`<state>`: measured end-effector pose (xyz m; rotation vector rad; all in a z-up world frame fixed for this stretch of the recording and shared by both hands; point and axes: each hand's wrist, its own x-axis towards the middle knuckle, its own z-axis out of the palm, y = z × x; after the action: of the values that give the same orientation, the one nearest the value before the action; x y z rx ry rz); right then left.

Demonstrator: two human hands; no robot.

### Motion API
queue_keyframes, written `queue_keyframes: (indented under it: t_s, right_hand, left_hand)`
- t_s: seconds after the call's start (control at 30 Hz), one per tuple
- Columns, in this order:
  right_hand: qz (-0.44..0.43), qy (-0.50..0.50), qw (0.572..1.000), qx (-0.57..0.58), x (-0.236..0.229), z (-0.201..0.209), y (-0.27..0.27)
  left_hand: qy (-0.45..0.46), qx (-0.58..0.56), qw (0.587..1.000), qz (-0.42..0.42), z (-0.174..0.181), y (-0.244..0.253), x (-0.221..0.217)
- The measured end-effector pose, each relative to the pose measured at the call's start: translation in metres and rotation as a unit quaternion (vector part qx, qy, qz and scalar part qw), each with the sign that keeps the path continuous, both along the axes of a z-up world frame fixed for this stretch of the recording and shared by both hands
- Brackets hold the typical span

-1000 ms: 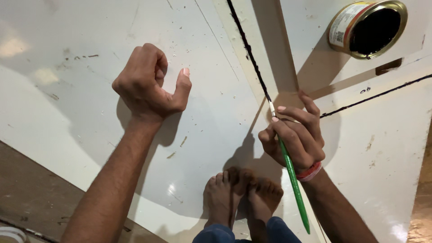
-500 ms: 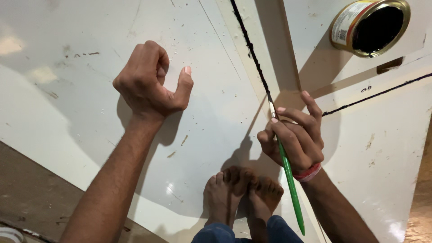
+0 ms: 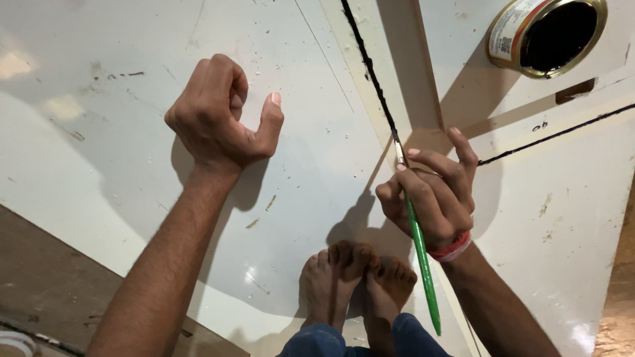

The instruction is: The person paints black lines onto a white furniture component using a small brush, occasionally dipping the brush into a container of black paint.

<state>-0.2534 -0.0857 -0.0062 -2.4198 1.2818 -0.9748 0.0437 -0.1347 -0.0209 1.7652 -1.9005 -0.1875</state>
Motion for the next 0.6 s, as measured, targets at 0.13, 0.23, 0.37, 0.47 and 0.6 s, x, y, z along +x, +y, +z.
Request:
queue_keyframes:
  t_s: [0.13, 0.23, 0.37, 0.47, 0.6]
  right_hand:
    - [-0.009, 0.004, 1.000, 0.005, -0.0031, 0.0018, 0.0021]
    - [-0.014, -0.001, 1.000, 0.006, -0.0054, -0.0001, 0.0030]
    - [-0.018, -0.017, 1.000, 0.003, -0.0071, -0.0031, 0.0049]
    - [-0.018, -0.012, 1.000, 0.022, -0.0088, -0.0021, 0.0043]
    - [-0.015, -0.029, 0.999, 0.017, -0.0072, -0.0007, 0.0032]
  left_hand:
    - [0.001, -0.001, 1.000, 0.002, 0.0025, -0.0004, -0.0014]
    - [0.006, 0.011, 1.000, 0.007, 0.0053, 0.0015, -0.0024]
    - [0.006, 0.012, 1.000, 0.004, 0.0044, 0.0007, -0.0021]
    - [0.001, 0.008, 1.000, 0.004, 0.0032, -0.0002, -0.0025]
    - [0.005, 0.014, 1.000, 0.005, 0.0036, -0.0002, -0.0023]
